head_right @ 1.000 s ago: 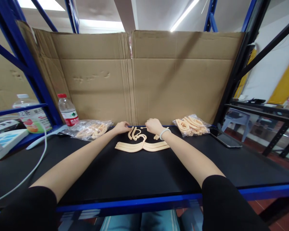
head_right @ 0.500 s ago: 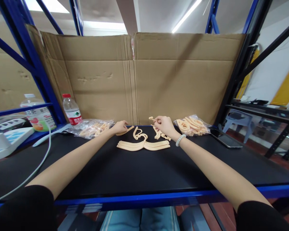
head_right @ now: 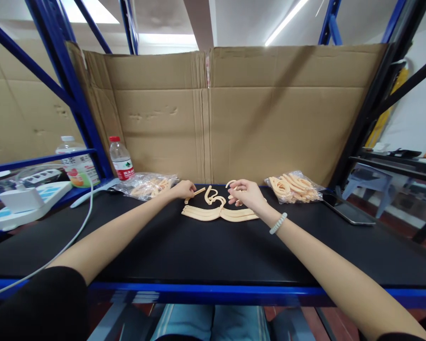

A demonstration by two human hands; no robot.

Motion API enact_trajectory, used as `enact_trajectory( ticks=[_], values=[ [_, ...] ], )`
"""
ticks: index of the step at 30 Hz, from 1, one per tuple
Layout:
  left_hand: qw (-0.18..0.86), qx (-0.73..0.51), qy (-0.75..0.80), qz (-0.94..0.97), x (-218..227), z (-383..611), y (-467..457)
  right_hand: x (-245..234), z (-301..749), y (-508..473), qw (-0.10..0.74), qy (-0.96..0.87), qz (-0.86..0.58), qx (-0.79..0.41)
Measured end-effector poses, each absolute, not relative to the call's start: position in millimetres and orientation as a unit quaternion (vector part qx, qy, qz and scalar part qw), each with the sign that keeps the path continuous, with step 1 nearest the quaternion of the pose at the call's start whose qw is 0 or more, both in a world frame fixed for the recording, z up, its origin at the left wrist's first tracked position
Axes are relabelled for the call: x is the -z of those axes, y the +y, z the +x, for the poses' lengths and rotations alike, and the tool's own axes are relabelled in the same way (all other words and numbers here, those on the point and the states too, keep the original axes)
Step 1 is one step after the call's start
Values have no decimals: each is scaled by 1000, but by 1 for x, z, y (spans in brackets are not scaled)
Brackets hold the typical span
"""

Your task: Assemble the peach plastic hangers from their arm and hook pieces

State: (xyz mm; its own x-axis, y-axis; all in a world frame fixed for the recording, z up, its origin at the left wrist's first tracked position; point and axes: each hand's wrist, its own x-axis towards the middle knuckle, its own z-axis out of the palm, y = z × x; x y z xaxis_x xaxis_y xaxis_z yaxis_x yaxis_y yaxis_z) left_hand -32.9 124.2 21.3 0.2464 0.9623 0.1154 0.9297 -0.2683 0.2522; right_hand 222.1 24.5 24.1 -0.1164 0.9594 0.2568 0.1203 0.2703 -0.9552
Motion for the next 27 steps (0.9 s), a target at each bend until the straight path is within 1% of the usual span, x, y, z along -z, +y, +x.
enact_trajectory(
  ticks=[4, 9, 12, 14, 15, 17, 19, 22, 27],
  values=[
    [88, -161, 592, 785, -26, -38, 120, -26, 220, 15, 493, -636, -426, -414],
    [145, -243, 541, 792, -43, -43, 95, -29, 221, 3, 525, -629, -395, -417],
    [226, -262, 490, 800, -48, -39, 71, -24, 222, -4, 515, -634, -388, -427],
    [359, -314, 420, 772, -45, -36, 52, -19, 221, -8, 504, -638, -379, -441],
    [400, -333, 386, 762, -41, -34, 42, -15, 221, -9, 500, -640, -374, -447],
    [440, -353, 334, 755, -31, -30, 23, -9, 218, -12, 493, -641, -366, -461],
    [452, -382, 309, 745, -20, -26, 5, -5, 215, -14, 484, -636, -361, -481],
    [435, -412, 288, 747, -10, -19, -13, -1, 213, -15, 477, -630, -353, -501],
    [402, -433, 287, 754, -10, -15, -23, 2, 216, -12, 470, -648, -341, -493]
  ],
)
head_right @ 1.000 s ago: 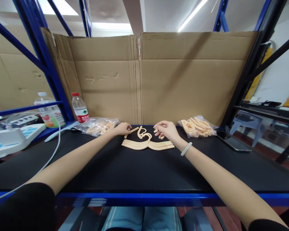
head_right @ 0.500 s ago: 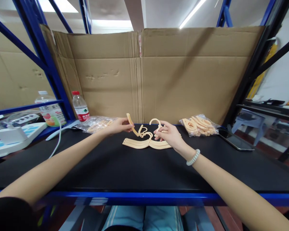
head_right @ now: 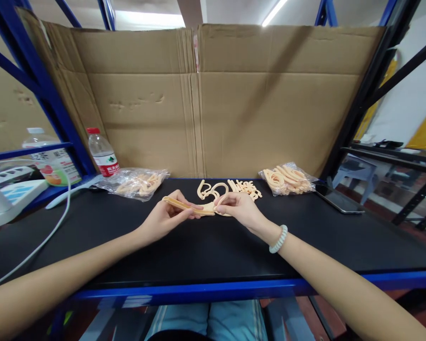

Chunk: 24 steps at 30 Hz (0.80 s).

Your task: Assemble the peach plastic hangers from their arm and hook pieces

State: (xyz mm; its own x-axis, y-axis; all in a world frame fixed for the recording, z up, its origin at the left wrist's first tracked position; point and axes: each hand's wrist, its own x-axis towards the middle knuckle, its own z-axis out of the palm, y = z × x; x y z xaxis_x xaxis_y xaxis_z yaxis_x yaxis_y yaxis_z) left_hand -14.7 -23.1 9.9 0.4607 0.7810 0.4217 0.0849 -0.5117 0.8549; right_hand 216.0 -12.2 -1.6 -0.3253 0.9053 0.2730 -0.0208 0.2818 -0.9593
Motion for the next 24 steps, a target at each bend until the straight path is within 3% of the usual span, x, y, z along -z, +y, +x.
enact_trajectory(
  ticks=[12, 18, 24],
  values=[
    [278, -417, 271, 822, -7, -18, -26, 1, 218, -17, 385, -564, -332, -651],
    [180, -392, 253, 866, -6, -21, -28, 1, 219, -17, 367, -569, -333, -656],
    [128, -403, 209, 881, -3, -21, -28, 3, 212, -19, 402, -585, -327, -625]
  ],
)
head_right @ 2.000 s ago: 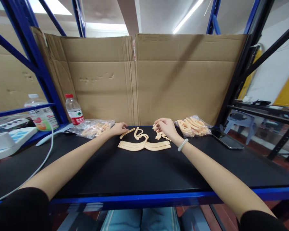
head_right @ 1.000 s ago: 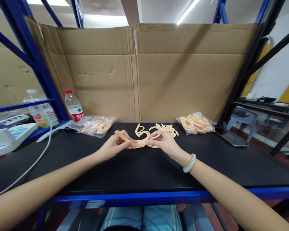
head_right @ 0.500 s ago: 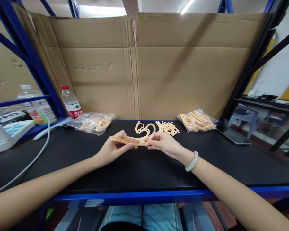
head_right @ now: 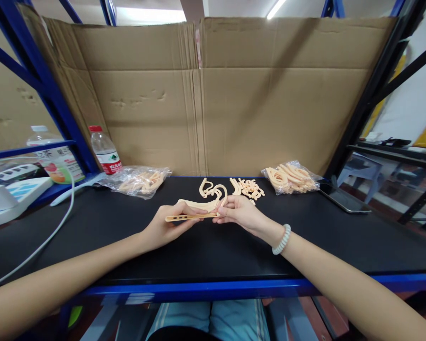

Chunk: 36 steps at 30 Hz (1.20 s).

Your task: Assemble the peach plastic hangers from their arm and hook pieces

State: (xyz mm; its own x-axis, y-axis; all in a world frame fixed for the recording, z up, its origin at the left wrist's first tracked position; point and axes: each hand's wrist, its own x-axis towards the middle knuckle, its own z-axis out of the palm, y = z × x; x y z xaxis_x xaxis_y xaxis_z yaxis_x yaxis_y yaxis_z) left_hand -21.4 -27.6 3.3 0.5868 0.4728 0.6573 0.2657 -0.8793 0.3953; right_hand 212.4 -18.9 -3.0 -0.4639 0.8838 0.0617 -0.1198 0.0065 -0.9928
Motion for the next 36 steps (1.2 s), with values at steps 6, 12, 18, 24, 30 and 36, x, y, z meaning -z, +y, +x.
enact_trajectory(
  ticks=[6, 12, 18, 24, 30, 36],
  values=[
    [136, -412, 217, 875, -4, -20, -31, 9, 206, -18, 441, -620, -329, -559],
    [199, -431, 279, 835, -9, -15, -35, 6, 204, -22, 480, -619, -320, -533],
    [396, -473, 301, 728, -8, -12, -28, 4, 201, -25, 482, -588, -311, -570],
    [465, -475, 331, 670, -9, -11, -24, 6, 201, -23, 493, -658, -330, -463],
    [474, -480, 349, 651, -7, -12, -21, 8, 200, -23, 495, -698, -314, -411],
    [473, -472, 358, 652, -8, -13, -17, 5, 201, -23, 496, -680, -327, -431]
  ],
)
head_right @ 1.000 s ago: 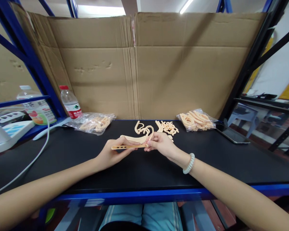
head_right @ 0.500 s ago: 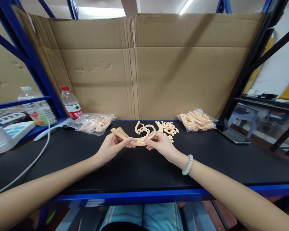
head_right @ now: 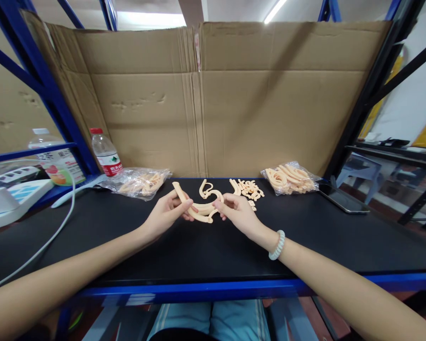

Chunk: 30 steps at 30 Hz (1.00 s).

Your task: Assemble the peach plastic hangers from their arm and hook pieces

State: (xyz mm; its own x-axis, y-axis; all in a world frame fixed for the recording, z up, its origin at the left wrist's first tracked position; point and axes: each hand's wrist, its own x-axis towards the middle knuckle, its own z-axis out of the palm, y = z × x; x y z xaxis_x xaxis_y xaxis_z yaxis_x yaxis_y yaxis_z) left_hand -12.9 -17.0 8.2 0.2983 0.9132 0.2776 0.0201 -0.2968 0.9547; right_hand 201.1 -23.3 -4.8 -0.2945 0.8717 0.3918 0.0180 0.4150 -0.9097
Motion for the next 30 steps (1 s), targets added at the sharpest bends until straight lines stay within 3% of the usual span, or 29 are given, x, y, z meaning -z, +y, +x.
enact_trajectory(
  ticks=[7, 15, 18, 21, 24, 30],
  values=[
    [531, -413, 350, 652, -5, -8, -21, 6, 201, -23, 480, -595, -310, -565],
    [592, -352, 352, 634, -4, -2, -29, 3, 198, -21, 490, -588, -273, -583],
    [595, -366, 370, 612, -5, -5, -28, -5, 216, -5, 525, -636, -297, -481],
    [594, -377, 388, 596, -6, -7, -26, -10, 248, 21, 549, -711, -370, -238],
    [597, -373, 401, 585, -6, -6, -24, -8, 276, 44, 458, -783, -420, -25],
    [606, -390, 403, 564, -6, -2, -24, 6, 273, 61, 286, -865, -409, 47]
  ],
)
